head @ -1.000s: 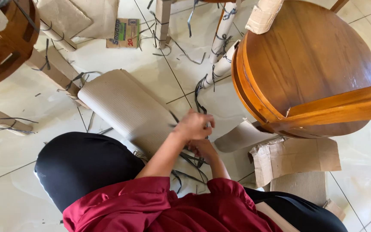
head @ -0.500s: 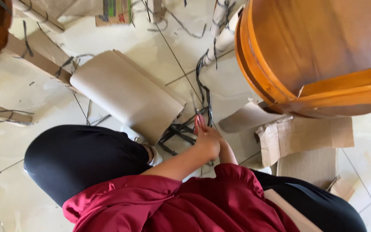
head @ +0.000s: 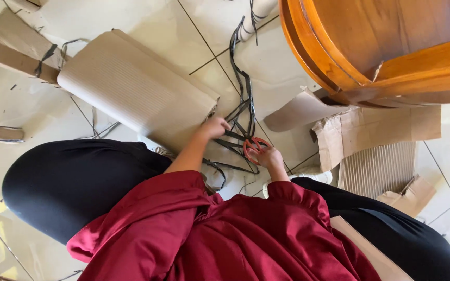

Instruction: Wrapping wooden chair legs with protective cardboard and securing them with tape

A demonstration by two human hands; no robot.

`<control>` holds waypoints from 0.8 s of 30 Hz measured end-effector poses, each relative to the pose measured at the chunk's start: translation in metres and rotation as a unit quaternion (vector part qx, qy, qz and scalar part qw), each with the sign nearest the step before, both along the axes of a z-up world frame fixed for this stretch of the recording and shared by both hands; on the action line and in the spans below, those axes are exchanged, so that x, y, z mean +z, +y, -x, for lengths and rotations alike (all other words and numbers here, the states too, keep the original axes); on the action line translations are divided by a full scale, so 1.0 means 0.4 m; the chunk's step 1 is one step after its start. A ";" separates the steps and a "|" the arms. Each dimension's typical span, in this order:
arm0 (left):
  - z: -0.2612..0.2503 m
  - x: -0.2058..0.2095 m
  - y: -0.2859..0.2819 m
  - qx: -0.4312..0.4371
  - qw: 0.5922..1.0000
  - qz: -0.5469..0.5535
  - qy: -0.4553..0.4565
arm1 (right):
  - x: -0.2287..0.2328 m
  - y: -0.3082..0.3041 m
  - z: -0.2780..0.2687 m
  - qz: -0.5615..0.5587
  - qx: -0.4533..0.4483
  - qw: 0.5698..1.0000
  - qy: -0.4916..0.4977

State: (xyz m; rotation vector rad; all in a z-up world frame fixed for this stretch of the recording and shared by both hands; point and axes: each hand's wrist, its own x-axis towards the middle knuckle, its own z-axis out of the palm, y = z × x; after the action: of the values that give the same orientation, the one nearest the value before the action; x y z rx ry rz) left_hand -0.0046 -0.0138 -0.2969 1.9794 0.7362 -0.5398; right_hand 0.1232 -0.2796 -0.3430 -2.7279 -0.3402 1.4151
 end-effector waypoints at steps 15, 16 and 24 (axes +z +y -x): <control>0.007 -0.180 -0.091 -0.016 0.985 -0.021 0.169 | 0.065 -0.013 -0.023 -0.018 -0.096 0.995 -0.004; 0.010 -0.186 -0.088 -0.015 0.989 -0.048 0.142 | 0.085 -0.004 -0.019 -0.001 -0.082 0.997 0.007; -0.111 0.150 -0.053 0.233 0.923 -0.070 -0.298 | 0.063 0.015 -0.003 0.003 -0.049 0.998 0.028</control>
State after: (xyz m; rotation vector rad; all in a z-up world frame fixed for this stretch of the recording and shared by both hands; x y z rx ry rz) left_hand 0.0400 -0.0349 -0.2369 1.8566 0.8219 0.3990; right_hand 0.1243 -0.2737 -0.3176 -2.6644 -0.1973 1.4661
